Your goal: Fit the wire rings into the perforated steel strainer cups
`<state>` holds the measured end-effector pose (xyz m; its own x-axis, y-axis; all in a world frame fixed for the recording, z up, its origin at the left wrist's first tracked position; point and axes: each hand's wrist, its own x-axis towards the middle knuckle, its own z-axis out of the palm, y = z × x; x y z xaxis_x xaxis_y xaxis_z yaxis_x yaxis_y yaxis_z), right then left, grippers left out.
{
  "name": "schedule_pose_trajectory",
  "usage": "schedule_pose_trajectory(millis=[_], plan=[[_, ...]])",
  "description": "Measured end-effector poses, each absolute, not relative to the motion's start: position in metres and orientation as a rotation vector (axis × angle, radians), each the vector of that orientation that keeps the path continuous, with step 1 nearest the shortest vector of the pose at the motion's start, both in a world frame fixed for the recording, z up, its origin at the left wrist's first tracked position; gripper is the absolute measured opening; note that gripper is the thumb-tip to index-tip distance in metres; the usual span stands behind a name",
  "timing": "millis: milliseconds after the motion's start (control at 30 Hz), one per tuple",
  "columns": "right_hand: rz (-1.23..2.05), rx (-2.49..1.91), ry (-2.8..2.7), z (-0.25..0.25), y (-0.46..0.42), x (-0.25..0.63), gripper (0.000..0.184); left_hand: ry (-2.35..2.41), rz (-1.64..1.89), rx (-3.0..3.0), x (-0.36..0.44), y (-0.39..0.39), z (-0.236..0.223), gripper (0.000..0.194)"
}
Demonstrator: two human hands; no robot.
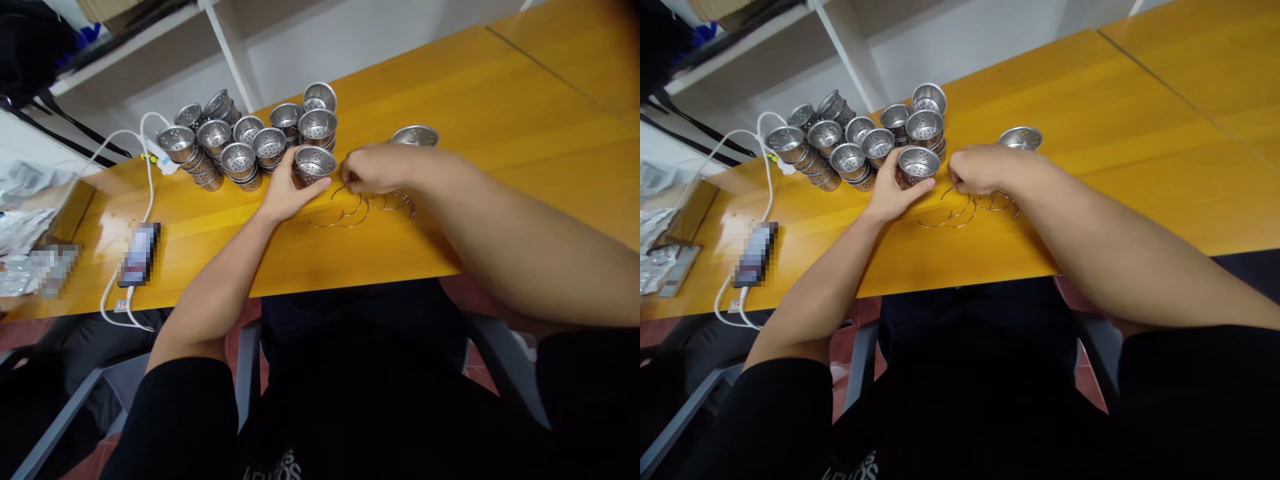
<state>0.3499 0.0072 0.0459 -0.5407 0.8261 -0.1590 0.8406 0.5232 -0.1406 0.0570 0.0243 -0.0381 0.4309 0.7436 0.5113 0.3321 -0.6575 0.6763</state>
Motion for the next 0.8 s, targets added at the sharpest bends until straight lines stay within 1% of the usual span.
schedule_pose_trajectory(millis=[67,200,367,433,533,600,667,733,800], plan=[[-0.312,1.453,2.600,0.047,0.008,0.348,0.006,0.919,1.148,2.193,0.057,0.024,-0.038,0.112],[-0.286,1.470,2.518,0.048,0.008,0.347,0.014,0.924,1.169,2.175,0.057,0.023,-0.037,0.111],[-0.302,1.451,2.659,0.060,0.001,0.358,0.008,0.891,1.217,2.166,0.056,0.027,-0.040,0.111],[-0.414,1.483,2.724,0.069,-0.004,0.366,0.015,0.901,1.230,2.155,0.055,0.028,-0.042,0.110],[-0.716,1.572,2.797,0.082,-0.011,0.376,0.029,0.888,1.237,2.146,0.054,0.032,-0.044,0.112],[-0.818,1.636,2.840,0.087,-0.015,0.379,0.033,0.869,1.229,2.159,0.053,0.034,-0.046,0.113],[-0.779,1.704,2.878,0.090,-0.018,0.379,0.031,0.864,1.213,2.200,0.051,0.036,-0.048,0.113],[-0.708,1.802,2.901,0.092,-0.021,0.376,0.024,0.864,1.216,2.256,0.049,0.039,-0.049,0.113],[-0.713,1.899,2.905,0.092,-0.023,0.373,0.018,0.850,1.243,2.306,0.048,0.040,-0.049,0.111]])
